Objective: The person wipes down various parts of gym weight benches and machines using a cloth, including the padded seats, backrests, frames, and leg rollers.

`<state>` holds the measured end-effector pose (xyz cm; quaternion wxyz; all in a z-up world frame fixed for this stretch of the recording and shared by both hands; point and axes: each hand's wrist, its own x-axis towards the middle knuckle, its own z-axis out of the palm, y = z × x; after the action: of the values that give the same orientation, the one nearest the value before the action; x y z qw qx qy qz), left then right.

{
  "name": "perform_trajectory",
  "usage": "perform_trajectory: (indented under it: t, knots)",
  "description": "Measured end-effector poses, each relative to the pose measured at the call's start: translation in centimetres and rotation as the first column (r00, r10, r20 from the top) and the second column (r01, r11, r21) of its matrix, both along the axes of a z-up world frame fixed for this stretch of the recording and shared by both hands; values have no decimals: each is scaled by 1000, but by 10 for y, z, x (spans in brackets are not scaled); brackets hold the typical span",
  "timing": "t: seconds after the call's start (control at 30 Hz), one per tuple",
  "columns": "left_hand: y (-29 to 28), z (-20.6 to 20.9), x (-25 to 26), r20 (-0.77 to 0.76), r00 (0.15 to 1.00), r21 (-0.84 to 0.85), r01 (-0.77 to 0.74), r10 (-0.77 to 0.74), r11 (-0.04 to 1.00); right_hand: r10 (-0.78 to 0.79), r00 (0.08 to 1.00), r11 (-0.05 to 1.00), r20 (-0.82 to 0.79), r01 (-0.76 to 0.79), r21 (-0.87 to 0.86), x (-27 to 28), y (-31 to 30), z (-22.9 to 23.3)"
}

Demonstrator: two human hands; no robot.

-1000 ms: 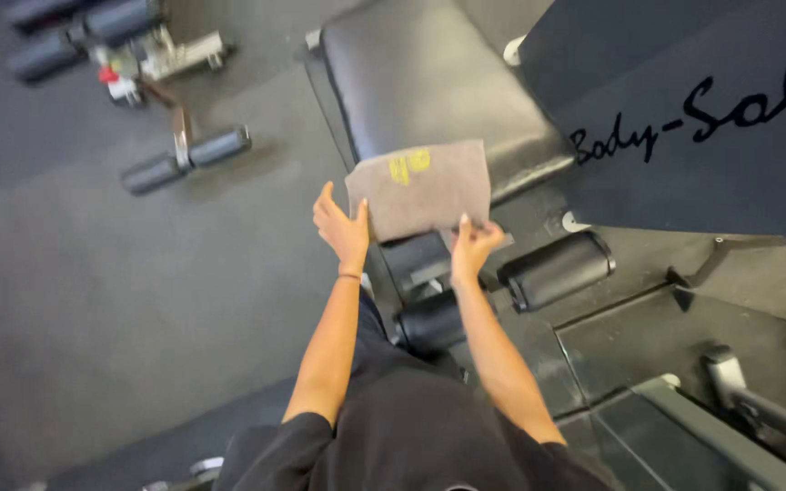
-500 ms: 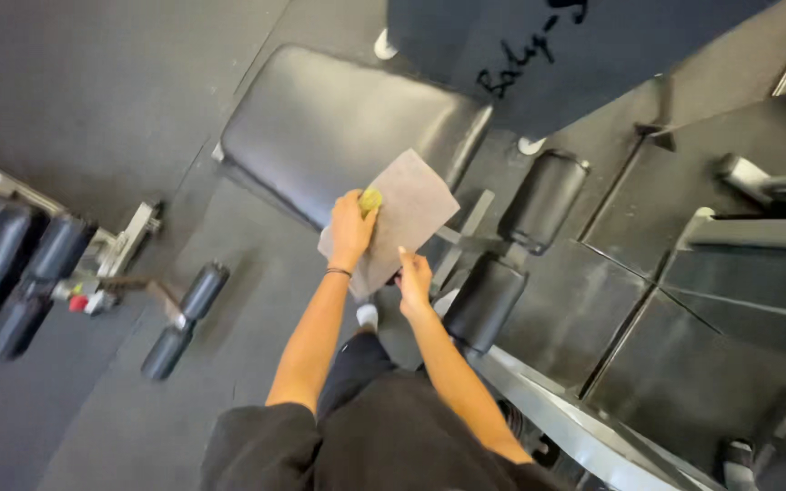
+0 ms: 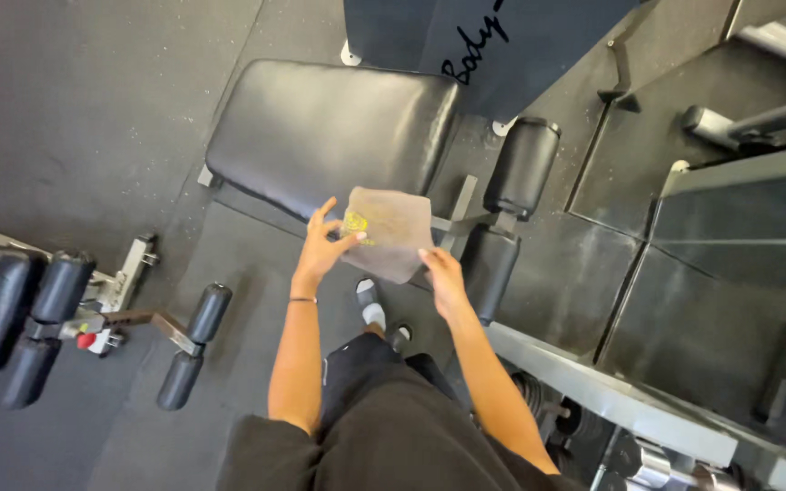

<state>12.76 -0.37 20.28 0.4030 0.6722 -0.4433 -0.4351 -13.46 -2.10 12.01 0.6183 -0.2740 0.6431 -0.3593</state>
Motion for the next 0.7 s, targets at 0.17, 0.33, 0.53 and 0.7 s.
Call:
perform_trajectory:
  t: [0.17,0.33,0.53,0.7]
  knots:
    - [32,62,-26,-175,985,-421,-69,-6,904,125,992,805,12,-94,-585,-8,21,130]
    - [31,85,-34,-370,922,-575,-130,-115,808,304,952,611,29,-171,-773,-17,0,131]
    - [47,73,-33,-306,944,-345,14,-126,939,170,978,602,118,-8,-799,-7,20,165]
    - [44,93,-40,-429,847,-284,205,-315,937,78,792,867,605,246,-434,14,35,188]
